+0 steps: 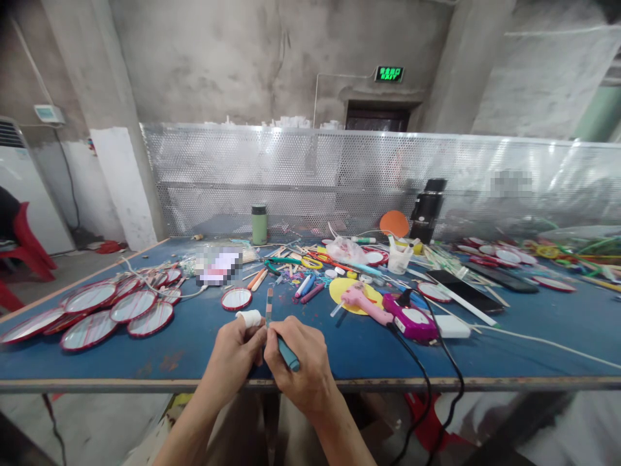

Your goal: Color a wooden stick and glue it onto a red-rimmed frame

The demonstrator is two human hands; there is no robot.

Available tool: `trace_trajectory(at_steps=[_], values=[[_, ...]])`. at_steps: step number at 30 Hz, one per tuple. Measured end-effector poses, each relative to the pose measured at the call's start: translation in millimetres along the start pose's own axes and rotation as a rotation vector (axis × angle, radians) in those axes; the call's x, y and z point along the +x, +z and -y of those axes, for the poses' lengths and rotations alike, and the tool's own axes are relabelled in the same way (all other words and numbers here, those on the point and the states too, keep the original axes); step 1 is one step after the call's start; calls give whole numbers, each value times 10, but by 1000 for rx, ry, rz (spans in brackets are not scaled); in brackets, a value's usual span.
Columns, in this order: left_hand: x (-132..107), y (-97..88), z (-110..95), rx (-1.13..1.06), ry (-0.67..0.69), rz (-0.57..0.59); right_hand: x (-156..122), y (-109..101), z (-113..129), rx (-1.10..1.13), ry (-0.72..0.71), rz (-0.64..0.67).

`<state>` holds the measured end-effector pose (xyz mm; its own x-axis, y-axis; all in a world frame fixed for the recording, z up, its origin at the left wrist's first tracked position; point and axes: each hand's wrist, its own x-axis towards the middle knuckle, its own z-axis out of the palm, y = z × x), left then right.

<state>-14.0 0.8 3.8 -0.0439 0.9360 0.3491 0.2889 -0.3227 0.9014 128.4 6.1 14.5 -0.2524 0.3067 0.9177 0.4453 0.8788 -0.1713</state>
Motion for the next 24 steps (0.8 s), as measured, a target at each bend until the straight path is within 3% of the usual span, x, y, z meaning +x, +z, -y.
trace_trajectory(at_steps=[10,24], values=[[17,-2,-26,6,-15,2,-34,-9,7,-23,7,-63],[14,-8,-26,21,-9,-15,-22,-12,11,5,-15,-16]])
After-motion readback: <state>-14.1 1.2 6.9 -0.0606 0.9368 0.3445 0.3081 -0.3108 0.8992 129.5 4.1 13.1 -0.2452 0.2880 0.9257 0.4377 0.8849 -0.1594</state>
